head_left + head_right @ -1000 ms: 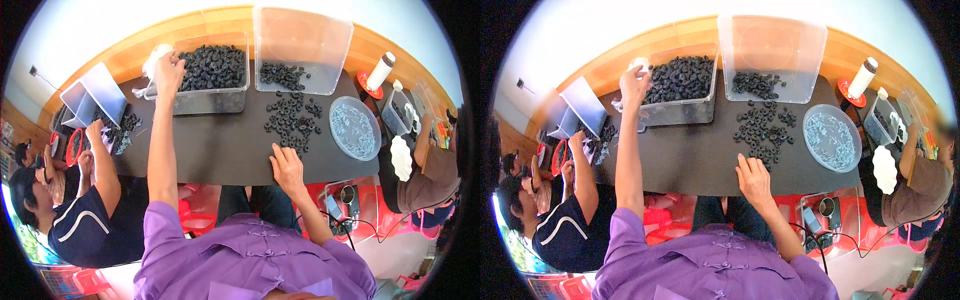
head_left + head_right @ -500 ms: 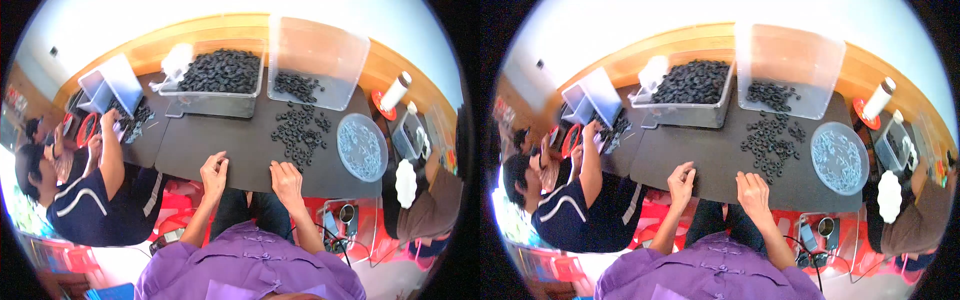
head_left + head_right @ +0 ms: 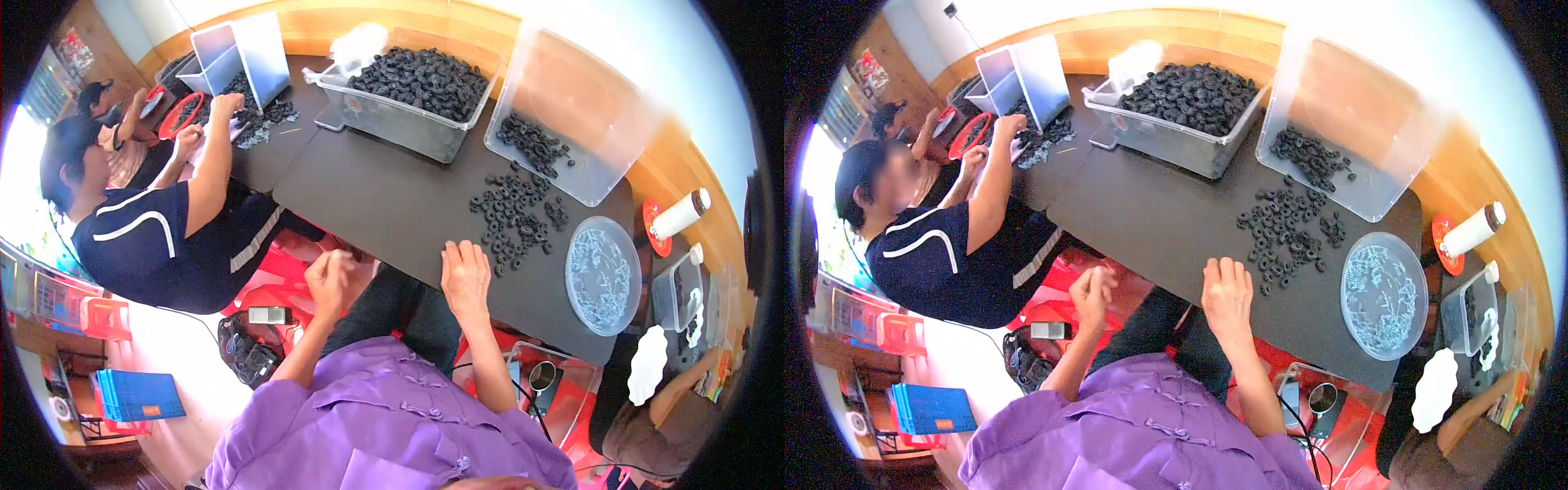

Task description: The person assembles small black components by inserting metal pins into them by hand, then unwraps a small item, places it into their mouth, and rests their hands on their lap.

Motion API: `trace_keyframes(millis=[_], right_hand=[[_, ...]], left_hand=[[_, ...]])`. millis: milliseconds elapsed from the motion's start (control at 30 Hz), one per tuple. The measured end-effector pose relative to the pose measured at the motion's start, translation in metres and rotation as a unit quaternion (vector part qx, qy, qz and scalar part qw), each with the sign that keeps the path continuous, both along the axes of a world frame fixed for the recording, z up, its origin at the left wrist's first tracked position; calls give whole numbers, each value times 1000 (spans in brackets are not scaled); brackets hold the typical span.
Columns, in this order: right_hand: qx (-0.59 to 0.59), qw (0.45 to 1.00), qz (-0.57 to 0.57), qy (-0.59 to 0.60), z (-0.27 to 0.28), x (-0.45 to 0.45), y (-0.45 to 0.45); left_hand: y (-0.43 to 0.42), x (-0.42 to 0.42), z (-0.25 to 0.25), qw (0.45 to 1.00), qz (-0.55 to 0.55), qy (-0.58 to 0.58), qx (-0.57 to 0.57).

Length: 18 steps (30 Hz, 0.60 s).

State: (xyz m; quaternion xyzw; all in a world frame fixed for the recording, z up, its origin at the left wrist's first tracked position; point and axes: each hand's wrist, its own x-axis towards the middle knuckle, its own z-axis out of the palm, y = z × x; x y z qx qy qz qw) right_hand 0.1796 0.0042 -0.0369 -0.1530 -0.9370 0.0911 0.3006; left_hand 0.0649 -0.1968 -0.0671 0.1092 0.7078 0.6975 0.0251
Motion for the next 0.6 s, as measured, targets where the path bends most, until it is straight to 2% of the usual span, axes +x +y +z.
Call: trace_keyframes(millis=[100,133,200,233,300,333,367,400,433,467,500,533,567,600], right_hand=[[-2,1000,9,-2,0,2,2],[-4,1000,17,7,-1,2,3],[-6,1000,21,4,-2,1,4],[-11,1000,25,8,-2,1,4],[-15,1000,23,9,-3,2,3],[-21,999,29,17,-4,1,3],[-26,999,30,25,-5,1,4],[-30,998,35,39,-6,1,5],[-35,998,38,35,-4,1,5],[-41,998,37,29,-4,2,6],[-31,998,31,41,-7,2,7],[-19,998,26,54,-10,2,7],[-17,999,24,39,-12,5,5],[-11,999,25,28,-12,4,7]], left_hand=[[-29,-3,-72,995,-11,-74,-67],[-41,-11,-111,986,-52,-48,-149],[-39,-16,-143,953,-116,-214,-181],[-33,-19,-151,932,-112,-281,-201],[-32,-51,-234,909,-158,-169,-348],[-30,-70,-279,871,-186,-197,-409],[-26,-76,-307,886,-184,-208,-372],[-27,-97,-390,903,-142,-251,-320],[-31,-110,-413,828,-294,-65,-474],[-32,-103,-412,817,-323,-60,-475],[-33,-88,-401,873,-371,-177,-261],[-27,-79,-399,870,-391,-297,-37],[2,-88,-425,753,-304,-491,-315],[-2,-95,-456,849,-396,-333,-106]])
